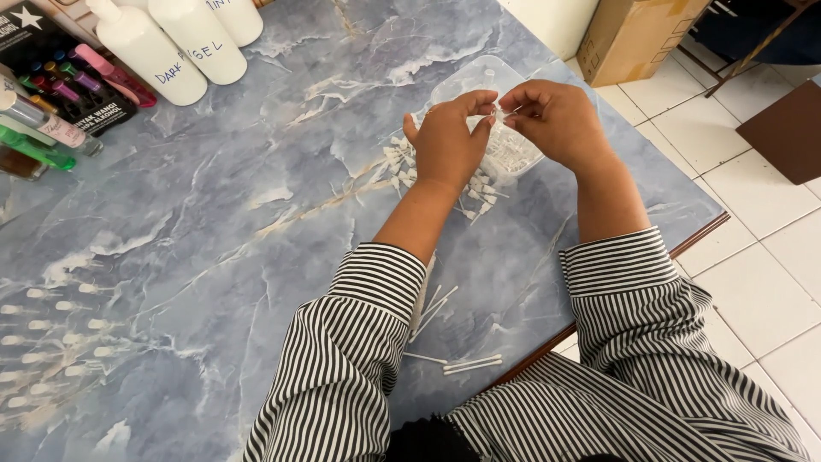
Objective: The person assembles cotton swabs by inserting cotton tips into plastic applicator sticks. They wipe the tips with a white cloth and place the finished swabs on the table.
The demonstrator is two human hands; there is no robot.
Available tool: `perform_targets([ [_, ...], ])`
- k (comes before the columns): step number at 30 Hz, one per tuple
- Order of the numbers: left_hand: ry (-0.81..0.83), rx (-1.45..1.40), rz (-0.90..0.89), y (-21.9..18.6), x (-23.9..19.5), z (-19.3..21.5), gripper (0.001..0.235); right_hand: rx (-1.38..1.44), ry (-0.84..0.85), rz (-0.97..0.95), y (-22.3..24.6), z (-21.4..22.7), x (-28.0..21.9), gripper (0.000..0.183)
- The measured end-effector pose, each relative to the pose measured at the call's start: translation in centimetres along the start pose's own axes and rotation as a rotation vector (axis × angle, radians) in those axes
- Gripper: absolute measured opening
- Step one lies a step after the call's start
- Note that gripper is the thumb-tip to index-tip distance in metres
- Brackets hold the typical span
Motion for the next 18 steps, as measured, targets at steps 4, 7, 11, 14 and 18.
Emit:
perform_targets([
  [4, -0.013, -0.019, -0.004, 0.2, 0.0, 0.0, 0.026, -0.029, 0.032, -0.007, 0.9, -0.3, -0.3, 0.018],
  [7, -0.027, -0.08, -0.013, 0.7, -0.1, -0.1, 0.025, -0.034, 0.031, -0.011, 1.0, -0.7, -0.3, 0.02],
  [11, -0.03, -0.17, -0.039, 1.1, -0.1, -0.1, 0.029, 0.098, 0.02, 0.007, 0.9, -0.5, -0.3, 0.027],
  [14, -0.044, -0.239, -0.076, 0.8, -0.4, 0.1, 0.029, 0.245, 0.035, 0.011, 1.3, -0.4, -0.5, 0.031],
  [18, -0.057, -0.466, -0.18, 0.7, -0.8, 0.4, 0.027, 0.435, 0.079, 0.028, 2.6, -0.7, -1.0, 0.029],
])
Point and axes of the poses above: each hand's wrist, its own x-axis towards the middle knuckle, its own z-axis out of the back of the hand, y = z × x, the point moved 5 cm from there along x, towards the middle knuckle, and after that the axes turned 3 degrees about y, right-handed, at the moved point
